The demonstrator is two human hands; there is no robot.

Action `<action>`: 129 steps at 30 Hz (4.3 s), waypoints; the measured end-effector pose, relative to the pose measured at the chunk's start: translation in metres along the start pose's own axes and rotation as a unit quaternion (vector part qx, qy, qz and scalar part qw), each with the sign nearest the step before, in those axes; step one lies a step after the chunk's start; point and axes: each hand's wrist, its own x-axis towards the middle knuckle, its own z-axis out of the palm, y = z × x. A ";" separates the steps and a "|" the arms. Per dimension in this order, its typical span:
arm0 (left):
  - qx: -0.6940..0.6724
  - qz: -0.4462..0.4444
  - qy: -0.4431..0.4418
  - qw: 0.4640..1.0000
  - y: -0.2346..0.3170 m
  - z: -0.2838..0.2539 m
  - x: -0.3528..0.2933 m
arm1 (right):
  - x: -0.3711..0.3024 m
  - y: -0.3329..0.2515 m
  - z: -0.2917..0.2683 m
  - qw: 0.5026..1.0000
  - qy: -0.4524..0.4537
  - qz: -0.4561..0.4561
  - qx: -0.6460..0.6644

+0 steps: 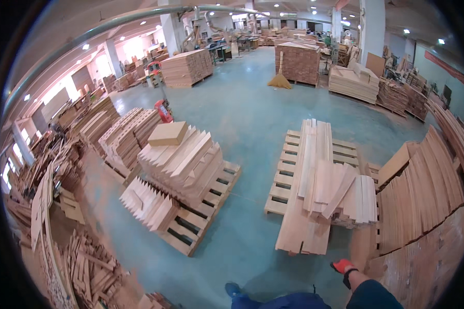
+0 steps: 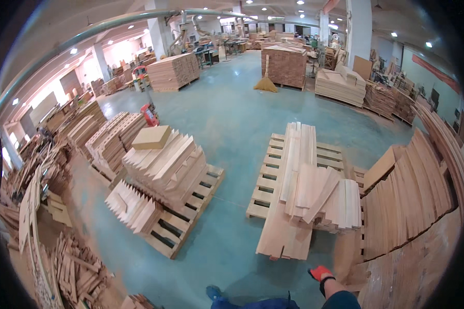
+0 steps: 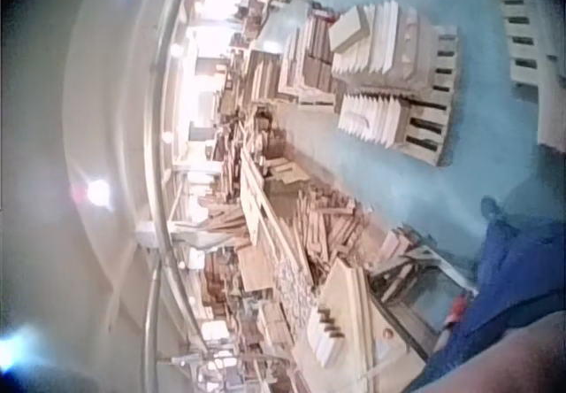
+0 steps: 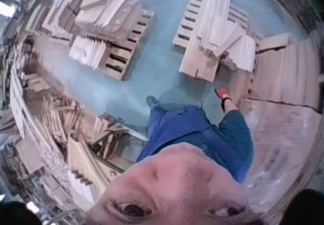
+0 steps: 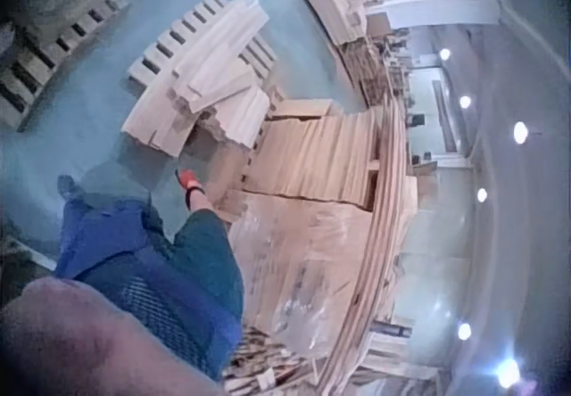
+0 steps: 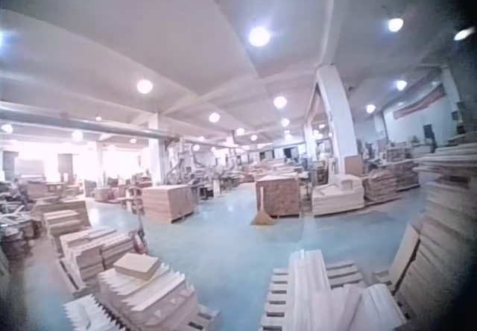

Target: The person picks up wooden planks from a stack and places them on a workbench. They use a tape measure to measure the length of the planks and then move them to a different pile on the workbench. The person repeats this process for multiple planks.

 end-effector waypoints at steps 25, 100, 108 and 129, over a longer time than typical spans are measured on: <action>0.075 0.122 -0.144 0.979 0.118 -0.183 0.391 | 0.036 -0.262 0.139 0.987 -0.157 0.012 0.030; 0.407 0.453 -0.395 0.687 1.081 0.312 0.775 | 0.381 -0.351 0.046 0.441 0.291 0.428 0.733; 0.360 0.517 -0.346 0.695 1.074 0.450 0.846 | 0.500 -0.386 0.115 0.336 0.271 0.355 0.829; 0.054 0.158 -0.492 0.854 1.018 0.470 0.897 | 0.593 -0.312 0.069 0.745 0.250 0.281 0.551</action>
